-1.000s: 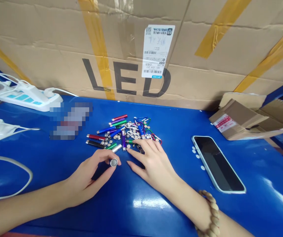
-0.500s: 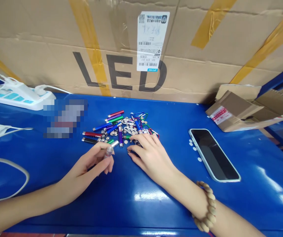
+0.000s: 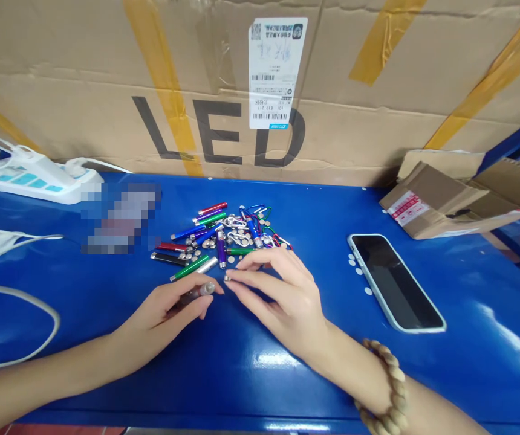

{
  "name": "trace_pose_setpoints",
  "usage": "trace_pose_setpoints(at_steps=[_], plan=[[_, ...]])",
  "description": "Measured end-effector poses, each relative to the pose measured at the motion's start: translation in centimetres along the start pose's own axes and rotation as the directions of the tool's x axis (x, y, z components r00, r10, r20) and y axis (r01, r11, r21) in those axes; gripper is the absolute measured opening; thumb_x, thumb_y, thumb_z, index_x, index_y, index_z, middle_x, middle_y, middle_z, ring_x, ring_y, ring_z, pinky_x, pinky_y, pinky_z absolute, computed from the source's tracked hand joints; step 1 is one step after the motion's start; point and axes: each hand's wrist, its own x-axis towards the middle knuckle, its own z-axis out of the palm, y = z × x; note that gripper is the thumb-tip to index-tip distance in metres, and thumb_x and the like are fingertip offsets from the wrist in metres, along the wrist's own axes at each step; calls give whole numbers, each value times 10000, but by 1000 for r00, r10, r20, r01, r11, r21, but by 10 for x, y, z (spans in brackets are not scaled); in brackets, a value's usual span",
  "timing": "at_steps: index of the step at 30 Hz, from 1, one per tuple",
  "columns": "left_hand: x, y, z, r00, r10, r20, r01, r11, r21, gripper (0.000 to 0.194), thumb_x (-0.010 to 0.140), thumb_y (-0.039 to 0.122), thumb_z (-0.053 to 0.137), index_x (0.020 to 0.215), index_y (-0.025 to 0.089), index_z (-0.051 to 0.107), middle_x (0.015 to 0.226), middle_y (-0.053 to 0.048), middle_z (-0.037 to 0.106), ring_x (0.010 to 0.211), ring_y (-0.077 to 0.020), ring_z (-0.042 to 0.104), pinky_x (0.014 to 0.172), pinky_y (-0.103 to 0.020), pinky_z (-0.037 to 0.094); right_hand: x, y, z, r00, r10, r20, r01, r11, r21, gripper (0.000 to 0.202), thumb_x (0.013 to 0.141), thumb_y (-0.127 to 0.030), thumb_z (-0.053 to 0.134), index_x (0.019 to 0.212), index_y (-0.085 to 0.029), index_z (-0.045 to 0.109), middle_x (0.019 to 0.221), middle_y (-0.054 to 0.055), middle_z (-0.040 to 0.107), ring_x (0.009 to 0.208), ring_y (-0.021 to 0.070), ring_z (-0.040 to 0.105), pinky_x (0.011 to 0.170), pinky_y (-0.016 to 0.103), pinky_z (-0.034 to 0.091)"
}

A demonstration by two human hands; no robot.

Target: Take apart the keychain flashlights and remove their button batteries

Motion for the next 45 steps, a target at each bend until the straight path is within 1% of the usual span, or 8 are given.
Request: trace_pose_setpoints(at_steps=[11, 17, 21, 24, 27, 36, 42, 45], plan=[[-1, -3, 0, 998, 39, 51, -38, 999, -19, 166, 930, 226, 420, 919, 182, 580, 663, 39, 524, 607, -109, 480, 589, -208, 378, -4, -10, 9, 990, -43, 134, 16, 981, 191, 201, 842, -91, 578, 970, -193, 694, 959, 72, 659, 777, 145, 626, 662, 292, 570], [-3, -3, 1, 998, 57, 38, -54, 997, -60, 166, 923, 229, 422, 917, 179, 580, 671, 31, 526, 611, -112, 475, 591, -214, 383, -2, -11, 8, 992, -45, 117, 18, 975, 221, 171, 805, -95, 613, 905, -197, 706, 959, 68, 665, 755, 140, 629, 653, 276, 571], [-3, -1, -1, 1000, -8, 23, 10, 997, -73, 173, 920, 248, 423, 953, 194, 584, 647, 36, 514, 600, -113, 479, 574, -211, 381, -1, 1, 2, 996, 20, 87, -24, 999, 38, 135, 811, -196, 647, 936, -211, 696, 929, 62, 657, 800, 161, 641, 698, 287, 562], [-3, 1, -2, 999, -48, 25, 51, 994, -99, 168, 921, 272, 434, 959, 203, 582, 645, 38, 507, 597, -110, 477, 562, -205, 379, -2, 14, -2, 978, 42, 202, -6, 985, -174, 212, 826, -300, 647, 996, -180, 685, 972, 84, 652, 850, 205, 645, 731, 342, 557], [-3, 1, -3, 998, -65, 25, 67, 990, -126, 167, 926, 281, 430, 953, 207, 577, 643, 40, 494, 596, -106, 469, 562, -202, 373, -4, 22, -3, 944, 72, 322, 6, 972, -235, 193, 875, -308, 581, 954, -174, 696, 935, 75, 655, 804, 197, 647, 688, 328, 555], [-1, -2, -3, 996, -87, 3, 86, 988, -128, 216, 940, 356, 415, 947, 209, 573, 599, 48, 475, 544, -105, 392, 505, -216, 299, -2, 26, -4, 937, 107, 333, -68, 989, -128, 160, 895, -219, 555, 828, -199, 698, 866, 40, 687, 798, 177, 636, 761, 322, 533], [-1, -1, -3, 999, -39, 15, 40, 997, -63, 164, 890, 284, 495, 953, 213, 629, 622, 45, 529, 559, -99, 471, 515, -183, 358, 5, 5, -4, 978, 153, 144, -180, 962, 206, 81, 773, -136, 698, 793, -213, 714, 766, -8, 721, 698, 135, 654, 673, 248, 546], [-2, 0, -1, 999, 22, 30, -21, 999, -26, 161, 883, 260, 508, 928, 196, 648, 639, 38, 554, 556, -99, 472, 498, -178, 357, 6, -6, -2, 982, 146, 117, -176, 934, 311, 116, 743, -84, 709, 784, -192, 719, 741, -4, 719, 676, 123, 651, 651, 228, 546]])
